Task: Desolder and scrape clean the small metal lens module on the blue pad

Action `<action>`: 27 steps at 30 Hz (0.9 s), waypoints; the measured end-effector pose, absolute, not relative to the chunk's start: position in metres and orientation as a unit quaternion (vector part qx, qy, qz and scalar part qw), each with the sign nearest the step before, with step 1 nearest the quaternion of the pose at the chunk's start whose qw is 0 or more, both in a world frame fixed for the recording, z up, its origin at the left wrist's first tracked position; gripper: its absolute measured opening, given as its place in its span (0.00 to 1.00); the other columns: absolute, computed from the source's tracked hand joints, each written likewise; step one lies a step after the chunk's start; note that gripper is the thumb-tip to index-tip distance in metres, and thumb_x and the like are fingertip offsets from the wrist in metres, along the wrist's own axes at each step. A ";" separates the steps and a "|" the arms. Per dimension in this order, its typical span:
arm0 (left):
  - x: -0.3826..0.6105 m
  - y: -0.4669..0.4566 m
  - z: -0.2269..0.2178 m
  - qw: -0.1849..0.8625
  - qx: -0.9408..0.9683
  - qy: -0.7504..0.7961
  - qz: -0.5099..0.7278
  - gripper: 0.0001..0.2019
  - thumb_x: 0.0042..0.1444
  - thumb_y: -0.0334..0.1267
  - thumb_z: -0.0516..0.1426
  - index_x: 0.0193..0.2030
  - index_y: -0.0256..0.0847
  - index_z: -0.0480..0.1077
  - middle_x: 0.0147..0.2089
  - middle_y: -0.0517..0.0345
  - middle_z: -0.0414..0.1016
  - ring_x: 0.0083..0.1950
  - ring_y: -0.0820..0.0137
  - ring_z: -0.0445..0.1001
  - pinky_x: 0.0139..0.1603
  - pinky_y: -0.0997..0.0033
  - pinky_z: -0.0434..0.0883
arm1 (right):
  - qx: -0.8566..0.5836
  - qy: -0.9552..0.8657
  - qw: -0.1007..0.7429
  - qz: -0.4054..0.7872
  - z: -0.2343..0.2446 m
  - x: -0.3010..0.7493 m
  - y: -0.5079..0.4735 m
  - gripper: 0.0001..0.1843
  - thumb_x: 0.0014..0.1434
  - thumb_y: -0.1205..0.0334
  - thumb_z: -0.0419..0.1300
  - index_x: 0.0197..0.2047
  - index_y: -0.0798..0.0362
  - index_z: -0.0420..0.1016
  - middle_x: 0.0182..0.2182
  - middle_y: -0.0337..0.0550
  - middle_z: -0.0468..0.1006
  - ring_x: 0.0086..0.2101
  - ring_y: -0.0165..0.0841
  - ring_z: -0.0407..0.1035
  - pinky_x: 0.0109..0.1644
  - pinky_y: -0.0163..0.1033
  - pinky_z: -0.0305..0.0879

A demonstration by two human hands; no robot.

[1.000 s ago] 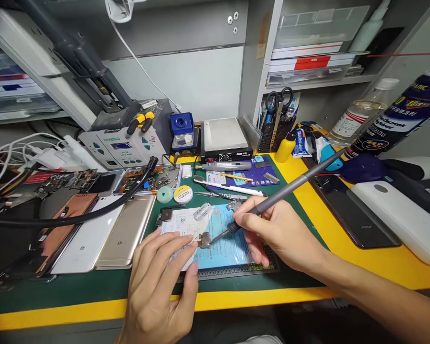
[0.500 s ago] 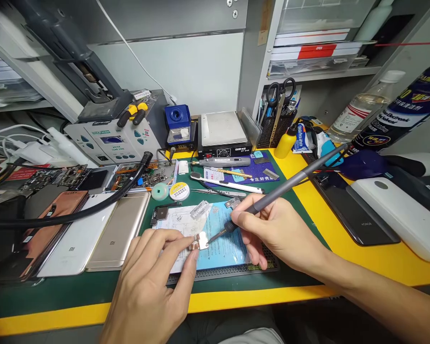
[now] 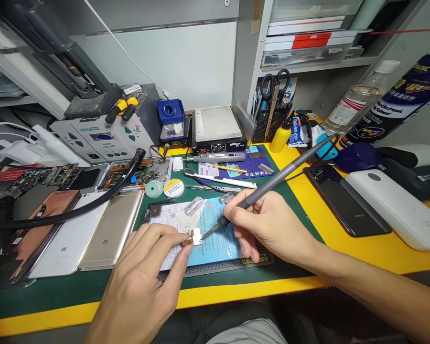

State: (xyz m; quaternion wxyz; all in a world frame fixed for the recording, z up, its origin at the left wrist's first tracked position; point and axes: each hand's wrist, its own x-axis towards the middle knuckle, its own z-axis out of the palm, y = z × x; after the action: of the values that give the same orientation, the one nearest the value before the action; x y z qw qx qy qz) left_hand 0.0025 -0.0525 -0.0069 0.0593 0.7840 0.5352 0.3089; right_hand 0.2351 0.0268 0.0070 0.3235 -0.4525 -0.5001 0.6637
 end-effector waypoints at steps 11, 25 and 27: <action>0.001 -0.049 -0.002 0.070 0.789 0.529 0.304 0.05 0.72 0.29 0.57 0.46 0.41 0.73 0.43 0.55 0.75 0.45 0.61 0.71 0.46 0.58 0.67 | -0.450 -0.502 0.334 0.658 0.009 0.234 0.030 0.17 0.61 0.50 0.74 0.34 0.52 0.75 0.13 0.34 0.74 0.10 0.30 0.68 0.12 0.29 0.64; 0.001 -0.048 0.001 0.075 0.793 0.532 0.286 0.04 0.72 0.31 0.57 0.45 0.38 0.74 0.44 0.53 0.75 0.47 0.59 0.73 0.49 0.54 0.70 | -0.450 -0.499 0.345 0.655 0.011 0.231 0.032 0.15 0.58 0.55 0.74 0.30 0.52 0.75 0.13 0.34 0.73 0.10 0.30 0.68 0.10 0.29 0.63; 0.002 -0.048 0.001 0.075 0.793 0.534 0.284 0.03 0.72 0.31 0.58 0.45 0.39 0.74 0.44 0.53 0.75 0.47 0.59 0.73 0.49 0.54 0.70 | -0.451 -0.501 0.343 0.654 0.011 0.232 0.032 0.14 0.58 0.57 0.74 0.30 0.52 0.75 0.13 0.34 0.73 0.10 0.31 0.68 0.10 0.30 0.63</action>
State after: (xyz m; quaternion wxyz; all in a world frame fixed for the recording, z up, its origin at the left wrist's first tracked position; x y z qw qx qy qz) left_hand 0.0016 -0.0478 0.0005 0.0749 0.7931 0.5337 0.2837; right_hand 0.2319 0.0320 0.0111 0.3433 -0.4512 -0.5011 0.6538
